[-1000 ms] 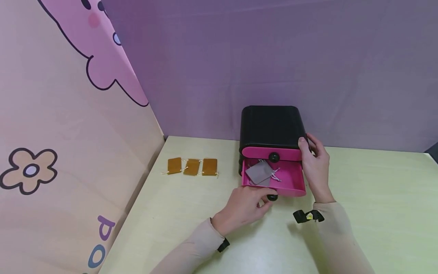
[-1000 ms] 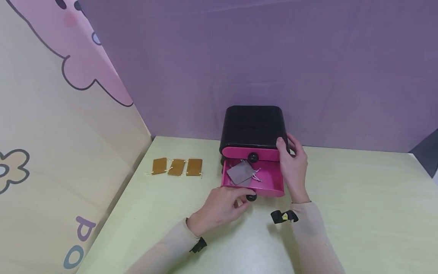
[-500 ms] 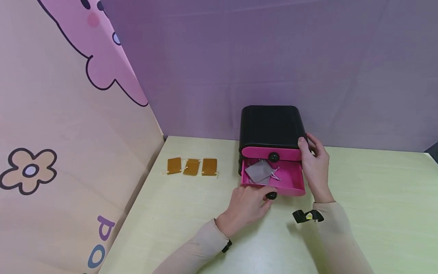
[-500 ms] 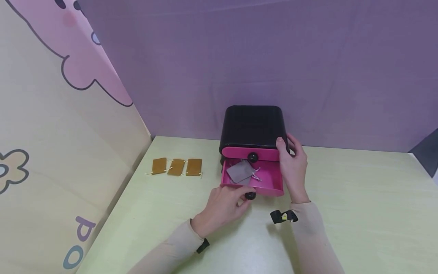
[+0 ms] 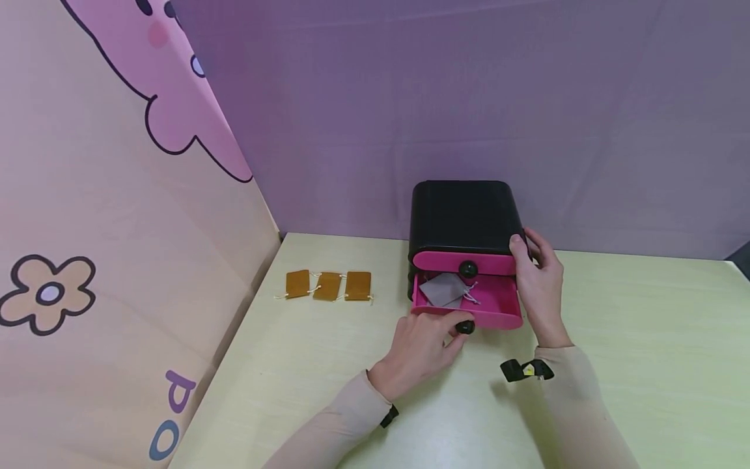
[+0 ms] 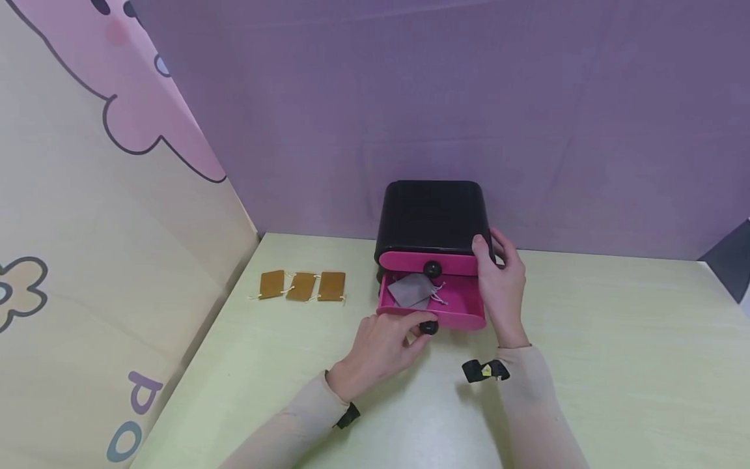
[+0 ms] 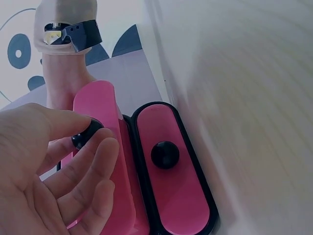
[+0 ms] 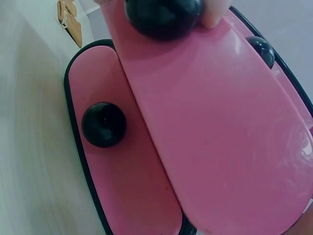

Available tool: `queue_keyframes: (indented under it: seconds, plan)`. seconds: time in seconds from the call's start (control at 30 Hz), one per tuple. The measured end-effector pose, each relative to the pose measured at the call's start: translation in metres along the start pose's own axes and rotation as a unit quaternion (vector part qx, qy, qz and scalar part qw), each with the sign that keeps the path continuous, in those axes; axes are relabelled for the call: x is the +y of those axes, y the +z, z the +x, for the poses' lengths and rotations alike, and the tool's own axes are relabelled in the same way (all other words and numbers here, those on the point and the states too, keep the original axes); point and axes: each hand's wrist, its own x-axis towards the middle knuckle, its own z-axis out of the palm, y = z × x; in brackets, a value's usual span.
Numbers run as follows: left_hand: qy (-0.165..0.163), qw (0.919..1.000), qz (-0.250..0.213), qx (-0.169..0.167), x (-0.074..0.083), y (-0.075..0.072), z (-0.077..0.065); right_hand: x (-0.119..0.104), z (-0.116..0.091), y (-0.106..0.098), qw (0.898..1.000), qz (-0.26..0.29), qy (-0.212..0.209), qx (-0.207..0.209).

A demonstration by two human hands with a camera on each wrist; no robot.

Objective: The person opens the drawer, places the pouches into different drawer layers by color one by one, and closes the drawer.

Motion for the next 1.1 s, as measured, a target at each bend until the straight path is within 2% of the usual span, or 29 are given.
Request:
queue_keyframes:
  seconds: [0.7,0.97,1.1]
  plan:
    - [-0.022,0.9994,-0.024,-0.004,-0.003,0.003,0.005,-0.001,-0.002,0.000,1.000,-0.002,-0.006,-0.003]
    - [-0.012,0.9997,-0.004,0.019,-0.003,0.007,0.010,0.001,0.000,0.000,1.000,0.003,-0.002,0.000]
    - [-0.018,0.9997,-0.010,0.016,-0.005,0.008,0.011,0.001,0.000,0.000,1.000,0.003,-0.003,0.000]
